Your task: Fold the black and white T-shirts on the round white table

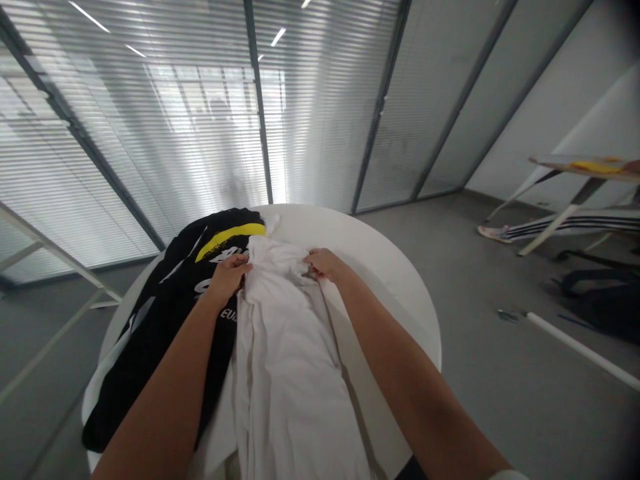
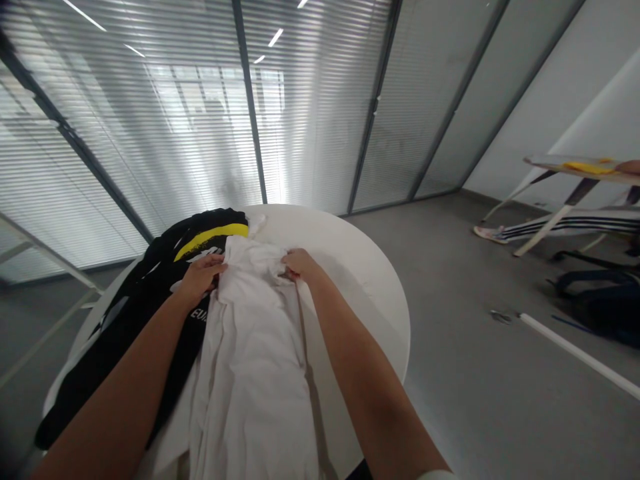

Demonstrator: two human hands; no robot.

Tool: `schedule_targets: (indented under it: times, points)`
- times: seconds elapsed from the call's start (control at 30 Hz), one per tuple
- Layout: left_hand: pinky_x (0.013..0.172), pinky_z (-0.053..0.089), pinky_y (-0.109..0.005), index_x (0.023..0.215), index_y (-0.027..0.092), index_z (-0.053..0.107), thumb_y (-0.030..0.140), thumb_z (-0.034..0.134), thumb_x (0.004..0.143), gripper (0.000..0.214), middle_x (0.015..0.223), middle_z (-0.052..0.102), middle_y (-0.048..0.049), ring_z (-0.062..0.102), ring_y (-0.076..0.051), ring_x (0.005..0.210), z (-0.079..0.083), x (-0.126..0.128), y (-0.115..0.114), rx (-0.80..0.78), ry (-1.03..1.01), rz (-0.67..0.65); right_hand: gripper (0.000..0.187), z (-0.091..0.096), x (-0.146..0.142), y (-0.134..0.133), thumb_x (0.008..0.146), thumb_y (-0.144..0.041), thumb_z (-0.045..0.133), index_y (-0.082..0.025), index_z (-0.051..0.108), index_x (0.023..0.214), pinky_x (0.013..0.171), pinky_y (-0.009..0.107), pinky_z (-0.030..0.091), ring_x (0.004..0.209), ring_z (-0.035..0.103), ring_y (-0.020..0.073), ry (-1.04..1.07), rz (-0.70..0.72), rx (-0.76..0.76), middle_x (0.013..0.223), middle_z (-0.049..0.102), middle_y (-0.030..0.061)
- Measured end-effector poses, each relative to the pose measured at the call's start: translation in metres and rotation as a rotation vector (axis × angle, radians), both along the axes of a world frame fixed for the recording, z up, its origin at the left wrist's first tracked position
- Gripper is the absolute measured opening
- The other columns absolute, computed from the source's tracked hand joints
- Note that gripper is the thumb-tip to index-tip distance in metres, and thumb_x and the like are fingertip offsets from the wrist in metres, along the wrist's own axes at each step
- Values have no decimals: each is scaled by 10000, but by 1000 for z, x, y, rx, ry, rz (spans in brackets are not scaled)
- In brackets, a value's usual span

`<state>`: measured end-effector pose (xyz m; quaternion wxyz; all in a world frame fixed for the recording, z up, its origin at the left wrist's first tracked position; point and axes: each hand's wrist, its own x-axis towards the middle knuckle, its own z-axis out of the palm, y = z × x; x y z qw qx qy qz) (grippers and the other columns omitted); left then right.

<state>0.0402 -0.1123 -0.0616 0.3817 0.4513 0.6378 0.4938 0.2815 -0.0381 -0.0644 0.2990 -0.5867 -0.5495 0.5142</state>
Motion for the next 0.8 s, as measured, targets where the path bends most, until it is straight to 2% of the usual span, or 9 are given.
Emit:
schedule_targets:
  times: [0.17, 0.33, 0.47, 0.6, 0.8]
  points:
    - [431, 340, -201, 895, 201, 657, 318, 754, 556, 371, 795, 617, 15, 479, -94, 545, 3, 3, 0, -20, -63, 35, 109, 7, -2, 1, 743, -144, 589, -220, 513, 762, 498, 209, 468, 515, 484, 85, 133, -113, -32, 626, 523, -43]
    - [407, 371, -189, 870, 199, 634, 314, 765, 540, 373, 814, 592, 17, 485, -91, 563, 4, 4, 4, -1, -157, 47, 123, 11, 1, 2, 718, -206, 597, -235, 551, 828, 601, 338, 595, 715, 539, 131, 457, -154, 52, 869, 583, -1]
    - [391, 401, -191, 854, 200, 612, 264, 774, 529, 368, 816, 570, 15, 500, -98, 580, 9, 5, 5, -11, -255, 34, 222, 14, 5, 0, 689, -279, 647, -272, 558, 893, 637, 402, 619, 801, 547, 158, 655, -83, 106, 913, 574, -13]
    - [381, 438, -211, 839, 214, 595, 230, 787, 523, 369, 759, 539, 26, 494, -102, 559, 16, 4, 6, -43, -317, -18, 281, 21, 4, -7, 668, -312, 691, -277, 550, 908, 689, 381, 611, 861, 562, 161, 756, 33, 145, 928, 583, -28]
    - [412, 500, -255, 842, 232, 549, 271, 802, 560, 381, 747, 556, 29, 518, -112, 549, 26, 8, 8, -96, -415, -120, 212, 30, 0, -13, 654, -261, 679, -240, 554, 824, 716, 354, 581, 786, 578, 146, 829, 141, 172, 836, 584, -40]
